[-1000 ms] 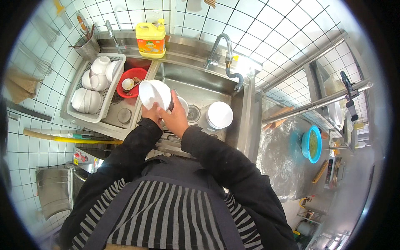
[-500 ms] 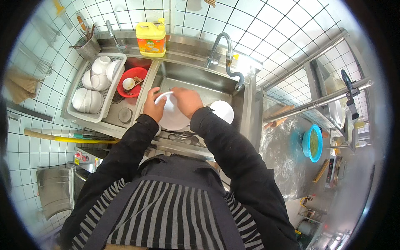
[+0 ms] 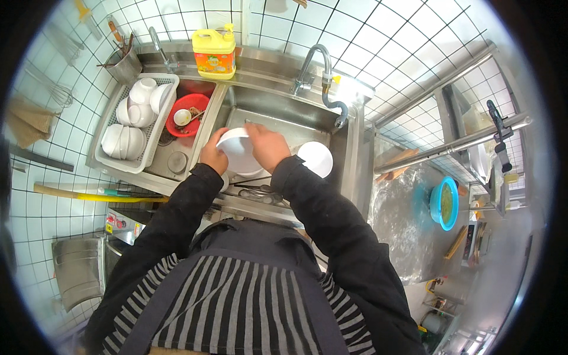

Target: The person washes white bowls in a stainless steel sink using a sponge and running water. They scrub the interior and exterior of each bowl, rinse it, and place it in a dish rack to the left of the sink.

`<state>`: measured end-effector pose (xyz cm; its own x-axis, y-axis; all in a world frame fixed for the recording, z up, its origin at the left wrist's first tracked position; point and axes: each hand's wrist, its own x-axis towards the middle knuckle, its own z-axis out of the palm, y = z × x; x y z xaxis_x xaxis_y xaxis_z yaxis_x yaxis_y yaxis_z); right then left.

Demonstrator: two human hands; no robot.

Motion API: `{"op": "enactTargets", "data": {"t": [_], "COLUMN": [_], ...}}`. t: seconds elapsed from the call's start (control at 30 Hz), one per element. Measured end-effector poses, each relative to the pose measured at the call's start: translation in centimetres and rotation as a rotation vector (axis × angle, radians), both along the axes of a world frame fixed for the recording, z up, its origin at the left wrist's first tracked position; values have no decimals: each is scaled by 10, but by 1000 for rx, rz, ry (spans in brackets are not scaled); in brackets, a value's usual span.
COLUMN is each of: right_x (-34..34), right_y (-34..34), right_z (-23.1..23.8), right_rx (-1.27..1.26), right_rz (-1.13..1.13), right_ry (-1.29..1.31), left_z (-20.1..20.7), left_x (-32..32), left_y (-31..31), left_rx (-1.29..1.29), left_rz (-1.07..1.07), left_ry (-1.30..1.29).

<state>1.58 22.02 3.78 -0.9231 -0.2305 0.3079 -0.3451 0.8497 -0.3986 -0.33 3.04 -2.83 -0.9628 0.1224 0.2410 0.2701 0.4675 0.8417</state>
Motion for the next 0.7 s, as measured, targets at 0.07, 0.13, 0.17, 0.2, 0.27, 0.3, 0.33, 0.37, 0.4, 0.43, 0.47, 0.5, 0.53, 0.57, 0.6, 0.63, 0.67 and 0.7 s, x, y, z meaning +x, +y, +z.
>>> {"op": "enactTargets", "data": {"t": [0.07, 0.13, 0.17, 0.2, 0.27, 0.3, 0.33, 0.37, 0.4, 0.43, 0.47, 0.5, 0.53, 0.57, 0.6, 0.63, 0.67, 0.7], "right_x": [2, 2, 1, 1, -1, -2, -2, -1, 0, 1, 2, 4, 6, 7, 8, 8, 7, 7], "right_y": [-5, -6, -6, -5, -1, 2, 4, 5, 6, 6, 5, 5, 5, 5, 6, 7, 9, 11], "right_z": [5, 5, 3, 0, -7, -12, -16, -21, -25, -29, -32, -35, -37, -39, -40, -41, -41, -41], "right_rx": [135, 174, 140, 86, -70, -160, -246, -348, -392, -443, -487, -497, -420, -333, -244, -204, -160, -115], "right_rz": [136, 167, 154, 154, 24, -37, -151, -158, -156, -192, -192, -182, -228, -233, -251, -212, -187, -184], "right_ry": [21, 11, -18, -20, -65, -76, -97, -13, -47, -80, -134, -158, -169, -210, -243, -241, -235, -214], "left_z": [5, 9, 11, 12, 10, 6, 1, -5, -13, -21, -30, -38, -46, -52, -55, -57, -55, -51], "left_x": [-6, -7, -6, -4, 4, 10, 18, 26, 34, 41, 46, 48, 47, 43, 36, 29, 18, 10], "left_y": [-1, 2, 4, 7, 13, 17, 20, 24, 28, 31, 34, 34, 33, 29, 25, 18, 11, 4], "left_rx": [-230, -340, -348, -240, 43, 290, 537, 781, 998, 1001, 979, 977, 857, 756, 649, 548, 420, 311], "left_rz": [-129, -205, -193, -122, 18, 36, 62, 88, 171, 202, 293, 308, 323, 265, 249, 200, 144, 119], "left_ry": [47, 21, 56, 15, 68, -190, -463, -736, -1018, -984, -956, -984, -759, -590, -460, -378, -326, -264]}}
